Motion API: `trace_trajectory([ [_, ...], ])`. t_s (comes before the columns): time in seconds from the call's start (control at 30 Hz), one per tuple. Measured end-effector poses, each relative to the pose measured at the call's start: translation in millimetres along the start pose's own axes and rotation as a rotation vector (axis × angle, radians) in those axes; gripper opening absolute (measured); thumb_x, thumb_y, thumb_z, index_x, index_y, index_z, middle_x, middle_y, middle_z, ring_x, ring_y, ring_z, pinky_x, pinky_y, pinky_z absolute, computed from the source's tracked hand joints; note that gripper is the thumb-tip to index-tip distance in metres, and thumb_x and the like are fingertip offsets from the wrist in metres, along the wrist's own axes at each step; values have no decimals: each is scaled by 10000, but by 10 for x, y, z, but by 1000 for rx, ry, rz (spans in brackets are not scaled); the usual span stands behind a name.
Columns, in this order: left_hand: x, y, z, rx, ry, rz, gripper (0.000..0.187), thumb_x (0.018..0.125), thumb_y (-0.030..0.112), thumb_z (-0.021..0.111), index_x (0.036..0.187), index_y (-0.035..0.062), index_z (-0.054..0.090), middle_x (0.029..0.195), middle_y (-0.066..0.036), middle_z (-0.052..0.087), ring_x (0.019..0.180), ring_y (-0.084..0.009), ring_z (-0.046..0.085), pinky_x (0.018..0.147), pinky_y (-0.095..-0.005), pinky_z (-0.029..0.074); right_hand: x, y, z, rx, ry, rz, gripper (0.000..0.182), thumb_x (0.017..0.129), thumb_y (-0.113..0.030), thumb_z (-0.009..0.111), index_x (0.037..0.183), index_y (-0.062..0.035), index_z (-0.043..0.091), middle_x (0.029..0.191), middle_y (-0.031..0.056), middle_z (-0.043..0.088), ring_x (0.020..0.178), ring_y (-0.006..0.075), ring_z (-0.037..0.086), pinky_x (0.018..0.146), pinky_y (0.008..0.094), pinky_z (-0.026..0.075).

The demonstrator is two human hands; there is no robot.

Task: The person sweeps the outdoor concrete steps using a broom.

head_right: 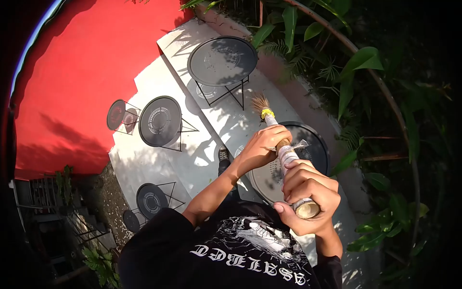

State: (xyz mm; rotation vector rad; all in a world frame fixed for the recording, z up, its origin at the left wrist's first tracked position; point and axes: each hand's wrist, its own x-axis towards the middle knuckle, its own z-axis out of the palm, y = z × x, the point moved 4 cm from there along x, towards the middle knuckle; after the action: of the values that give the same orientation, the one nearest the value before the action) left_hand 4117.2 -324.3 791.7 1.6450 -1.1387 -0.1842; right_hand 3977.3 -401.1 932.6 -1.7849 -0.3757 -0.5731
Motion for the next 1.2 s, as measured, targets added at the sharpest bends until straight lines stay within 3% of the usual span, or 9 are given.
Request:
trace_trajectory([
  [0.2,587,-1554,-618,-135,68,-34,470,763,125,843,1164,59,606,1222,-134,624,1139,-303,654,899,-373,557,1189,1134,484,-200,332,-114,275,864,-168,665,699,-33,492,557,67,535,487,189,518,555,360,467],
  [0.27,534,-2597,-818,-231,205,-374,668,798,228,897,1338,91,527,1407,-185,540,1277,-306,599,925,-400,571,1420,1357,349,-147,463,-62,265,855,-189,680,741,-23,508,573,76,521,507,183,489,600,374,444],
  [0.33,201,-3665,-1234,-621,586,-1157,935,852,308,889,1547,184,276,1562,-251,375,1315,-383,565,929,-519,601,1527,1480,256,-141,528,-33,236,856,-189,671,772,-35,511,588,74,516,539,185,494,682,403,447],
  [0.47,-171,-5013,-1916,-1148,928,-1316,1226,864,311,881,1598,362,-100,1597,-338,207,1272,-484,559,875,-667,618,1602,1654,243,-198,590,28,252,866,-220,682,791,-43,520,609,74,522,573,183,505,698,401,445],
  [0.63,-125,-5770,-2231,-788,715,-1343,1143,1009,413,691,1577,427,-301,1352,-389,534,611,-440,717,608,-499,677,1776,1740,362,-235,637,60,262,859,-235,678,792,-33,525,604,83,523,562,188,506,692,407,449],
  [0.83,-221,-5916,-2505,-357,739,-1146,831,1086,325,581,1657,317,-23,1512,-293,463,1150,-509,672,735,-620,644,1704,1635,172,-193,718,90,251,841,-246,644,794,-34,518,607,94,518,557,191,502,722,412,458],
  [0.93,-255,-6419,-2730,-796,646,-1224,803,1085,367,580,1650,265,19,1627,-204,356,1357,-552,511,946,-758,514,1592,1687,85,-142,710,75,248,841,-245,642,796,-34,519,608,96,520,557,189,502,717,414,460],
  [1.1,-24,-6651,-2895,-461,1142,-1482,876,937,546,752,1466,-104,499,1485,-228,585,1309,-350,631,1127,-524,474,1635,1791,120,-178,748,61,252,849,-252,639,799,-34,522,606,90,517,552,185,499,699,406,455],
  [1.2,184,-6525,-3059,-200,1173,-1460,714,900,526,786,1348,-15,661,1349,-204,691,1250,-382,653,1082,-452,515,1816,1761,158,-190,754,69,253,859,-262,630,801,-41,522,605,77,510,557,173,482,687,388,430],
])
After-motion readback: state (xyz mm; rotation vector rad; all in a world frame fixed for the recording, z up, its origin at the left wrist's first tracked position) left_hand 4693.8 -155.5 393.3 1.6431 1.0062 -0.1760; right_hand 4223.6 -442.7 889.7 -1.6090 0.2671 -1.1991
